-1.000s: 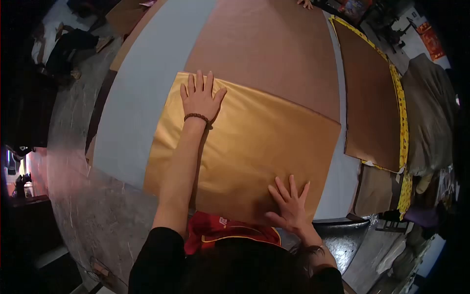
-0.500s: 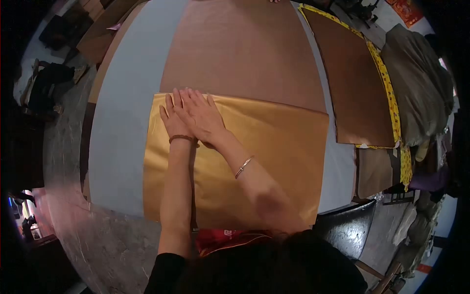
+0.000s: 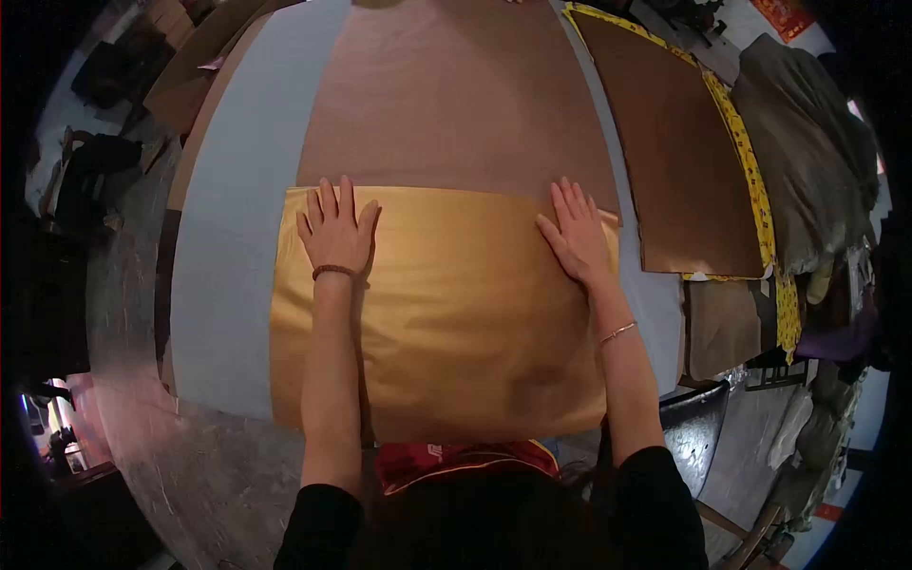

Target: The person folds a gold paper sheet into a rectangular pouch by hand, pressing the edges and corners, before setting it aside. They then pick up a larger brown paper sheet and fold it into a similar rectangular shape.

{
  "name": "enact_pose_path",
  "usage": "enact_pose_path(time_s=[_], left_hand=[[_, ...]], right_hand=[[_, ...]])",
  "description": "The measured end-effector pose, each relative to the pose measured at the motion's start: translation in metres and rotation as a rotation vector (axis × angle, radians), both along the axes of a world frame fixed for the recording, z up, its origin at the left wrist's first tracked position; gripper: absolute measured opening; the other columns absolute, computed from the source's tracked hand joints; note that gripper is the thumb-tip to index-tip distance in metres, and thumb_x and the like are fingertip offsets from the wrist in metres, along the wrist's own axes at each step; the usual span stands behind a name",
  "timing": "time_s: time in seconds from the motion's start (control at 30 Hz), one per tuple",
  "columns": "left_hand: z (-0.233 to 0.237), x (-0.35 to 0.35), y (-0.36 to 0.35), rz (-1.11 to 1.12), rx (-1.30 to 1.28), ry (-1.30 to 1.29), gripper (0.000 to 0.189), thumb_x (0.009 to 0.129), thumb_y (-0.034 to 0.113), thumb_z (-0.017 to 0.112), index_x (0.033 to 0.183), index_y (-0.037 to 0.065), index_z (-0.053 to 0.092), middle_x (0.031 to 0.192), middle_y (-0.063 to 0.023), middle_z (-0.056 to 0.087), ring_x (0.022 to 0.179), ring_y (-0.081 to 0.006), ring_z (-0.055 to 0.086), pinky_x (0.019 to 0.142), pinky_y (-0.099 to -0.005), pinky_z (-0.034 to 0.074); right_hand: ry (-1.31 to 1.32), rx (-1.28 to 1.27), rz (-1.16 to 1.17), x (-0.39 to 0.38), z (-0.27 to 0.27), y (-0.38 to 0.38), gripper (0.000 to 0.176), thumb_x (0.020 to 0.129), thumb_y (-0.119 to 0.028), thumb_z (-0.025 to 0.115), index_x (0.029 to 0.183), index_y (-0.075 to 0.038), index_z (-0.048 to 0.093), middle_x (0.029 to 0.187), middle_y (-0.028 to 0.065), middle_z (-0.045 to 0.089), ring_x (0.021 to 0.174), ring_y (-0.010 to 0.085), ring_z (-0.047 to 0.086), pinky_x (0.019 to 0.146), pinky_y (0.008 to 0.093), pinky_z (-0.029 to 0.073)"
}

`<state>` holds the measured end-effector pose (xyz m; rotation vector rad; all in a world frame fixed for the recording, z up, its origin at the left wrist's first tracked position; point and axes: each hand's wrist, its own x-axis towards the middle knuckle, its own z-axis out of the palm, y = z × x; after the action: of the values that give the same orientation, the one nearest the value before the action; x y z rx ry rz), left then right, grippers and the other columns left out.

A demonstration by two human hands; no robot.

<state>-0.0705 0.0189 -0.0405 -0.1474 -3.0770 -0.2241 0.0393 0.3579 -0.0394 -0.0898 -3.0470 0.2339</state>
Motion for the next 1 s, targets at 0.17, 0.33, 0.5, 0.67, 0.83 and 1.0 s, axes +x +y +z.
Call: enact_pose_path(time_s=[0.17,0.33,0.5,0.67,0.83,1.0], left_hand=[[0.003,0.001,0.000,-0.009,0.006,0.008,0.069,0.094,0.059,0.033,0.150,0.019,0.027,0.157,-0.0097,0.020,0.145,-0.0295,0.014,0.116,-0.0499,0.008],[0.007,0.003,0.000,-0.006,0.017,-0.017,0.069,0.094,0.059,0.034,0.150,0.019,0.027,0.157,-0.0096,0.021,0.146,-0.0291,0.014,0.116,-0.0493,0.008],[0.006,0.004,0.000,-0.006,-0.012,0.016,0.068,0.095,0.059,0.033,0.150,0.020,0.027,0.157,-0.0081,0.021,0.145,-0.0280,0.015,0.116,-0.0494,0.010],[0.003,0.002,-0.003,-0.012,0.022,0.032,0.070,0.094,0.060,0.033,0.150,0.019,0.027,0.157,-0.0074,0.022,0.145,-0.0265,0.015,0.116,-0.0496,0.009],[0.000,0.000,0.000,0.012,0.016,0.055,0.070,0.094,0.060,0.032,0.150,0.019,0.028,0.157,-0.0089,0.022,0.145,-0.0289,0.017,0.116,-0.0505,0.010],[-0.003,0.002,-0.002,0.010,-0.006,0.085,0.070,0.094,0.060,0.034,0.150,0.019,0.027,0.157,-0.0083,0.023,0.144,-0.0284,0.017,0.115,-0.0498,0.011]], right_hand=[[0.019,-0.013,-0.112,0.006,0.001,0.011,0.080,0.094,-0.059,0.038,0.148,0.000,0.024,0.156,0.0162,0.021,0.145,0.0303,0.017,0.119,0.0421,0.012],[0.011,-0.051,-0.351,0.013,0.000,0.015,0.099,0.087,-0.070,0.042,0.149,0.003,0.018,0.156,0.0216,0.014,0.146,0.0317,0.011,0.118,0.0442,0.007],[-0.023,-0.058,-0.422,0.014,0.010,0.008,0.104,0.084,-0.075,0.039,0.149,0.004,0.016,0.156,0.0219,0.013,0.146,0.0327,0.009,0.118,0.0456,0.003],[-0.100,0.031,-0.458,0.012,0.007,0.010,0.105,0.084,-0.077,0.035,0.149,0.004,0.015,0.156,0.0244,0.013,0.146,0.0344,0.007,0.118,0.0471,0.001],[-0.011,0.135,-0.461,0.010,0.007,0.003,0.095,0.091,-0.069,0.032,0.149,0.004,0.015,0.156,0.0228,0.012,0.146,0.0369,0.005,0.117,0.0499,0.001],[0.148,0.166,0.186,-0.020,0.029,-0.116,0.071,0.095,-0.054,0.041,0.146,-0.005,0.032,0.155,0.0147,0.025,0.145,0.0339,0.015,0.117,0.0519,0.005]])
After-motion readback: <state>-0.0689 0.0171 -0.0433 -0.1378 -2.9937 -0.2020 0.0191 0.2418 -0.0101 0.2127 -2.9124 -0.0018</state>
